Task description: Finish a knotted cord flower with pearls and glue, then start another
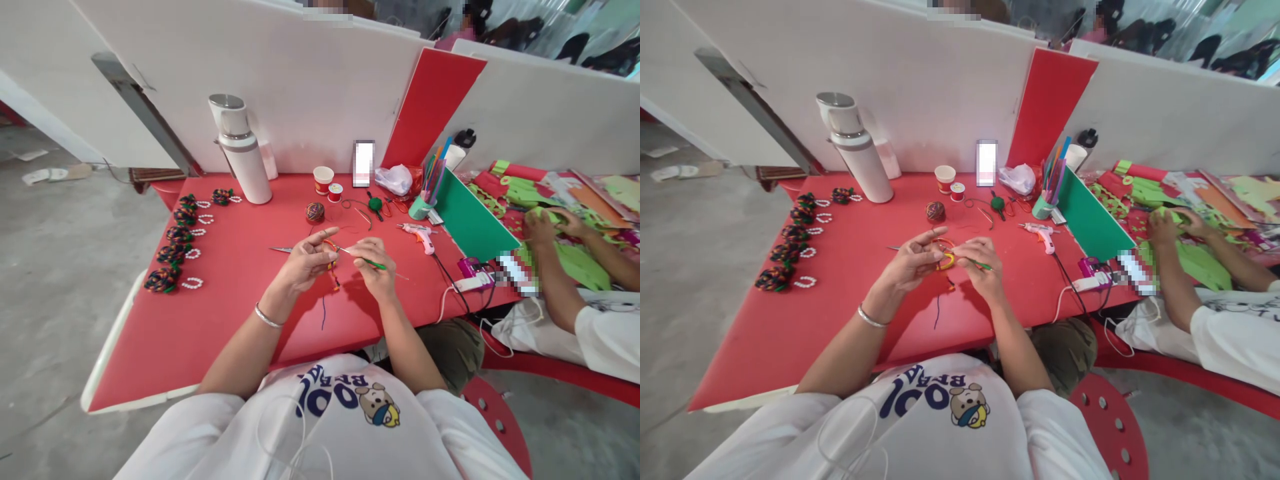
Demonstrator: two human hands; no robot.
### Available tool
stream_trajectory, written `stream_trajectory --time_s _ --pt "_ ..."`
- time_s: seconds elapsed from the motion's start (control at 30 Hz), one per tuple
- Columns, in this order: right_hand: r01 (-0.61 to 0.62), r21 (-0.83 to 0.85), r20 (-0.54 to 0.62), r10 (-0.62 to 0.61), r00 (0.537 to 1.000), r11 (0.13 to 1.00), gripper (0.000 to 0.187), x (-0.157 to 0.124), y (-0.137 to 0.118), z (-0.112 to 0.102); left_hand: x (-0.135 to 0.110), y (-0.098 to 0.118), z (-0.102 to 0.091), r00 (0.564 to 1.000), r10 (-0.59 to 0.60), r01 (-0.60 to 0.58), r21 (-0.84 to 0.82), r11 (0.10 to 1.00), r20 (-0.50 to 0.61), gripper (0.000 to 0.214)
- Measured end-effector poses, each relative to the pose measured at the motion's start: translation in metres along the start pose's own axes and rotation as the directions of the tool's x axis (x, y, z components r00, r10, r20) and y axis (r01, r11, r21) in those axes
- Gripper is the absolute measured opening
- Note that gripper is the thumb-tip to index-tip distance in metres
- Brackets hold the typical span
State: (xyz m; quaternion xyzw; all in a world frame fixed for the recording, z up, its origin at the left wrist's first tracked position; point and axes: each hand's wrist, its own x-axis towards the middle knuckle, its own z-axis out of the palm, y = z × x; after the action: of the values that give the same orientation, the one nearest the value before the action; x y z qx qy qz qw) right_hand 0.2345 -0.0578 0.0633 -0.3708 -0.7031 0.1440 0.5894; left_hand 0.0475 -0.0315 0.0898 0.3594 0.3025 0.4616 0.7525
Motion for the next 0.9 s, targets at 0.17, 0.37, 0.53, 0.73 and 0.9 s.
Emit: stream_trajectory --time_s 0.17,0.37,0.53,0.73,0.9 --pt "-0.115 0.047 0.084 0.111 0.99 0.992 0.02 0.008 0.001 -0.021 0.0 0.003 -0.003 1.0 -0.003 0.003 0.037 0.999 0.004 0.06" --pt "-0.2 0.321 0.095 0.179 0.979 0.926 0.025 0.002 0.016 -0.015 0.0 0.0 -0.004 1.0 0.003 -0.005 0.077 0.997 0.03 0.053" --pt "-0.169 0.177 -0.058 0.182 0.982 0.969 0.022 -0.009 0.004 0.016 0.004 -0.019 0.007 0.983 0.173 -0.162 0.149 0.975 -0.06 0.072" --pt "0.01 -0.264 -0.224 -0.072 0.972 0.965 0.013 -0.015 -0.012 0.031 0.003 -0.031 0.018 0.95 0.269 -0.248 0.139 0.959 -0.159 0.079" --pt "0.025 -0.155 -0.141 -0.047 0.989 0.988 0.021 -0.01 -0.004 0.02 -0.001 -0.017 0.013 0.997 0.049 -0.05 -0.011 0.999 -0.051 0.077"
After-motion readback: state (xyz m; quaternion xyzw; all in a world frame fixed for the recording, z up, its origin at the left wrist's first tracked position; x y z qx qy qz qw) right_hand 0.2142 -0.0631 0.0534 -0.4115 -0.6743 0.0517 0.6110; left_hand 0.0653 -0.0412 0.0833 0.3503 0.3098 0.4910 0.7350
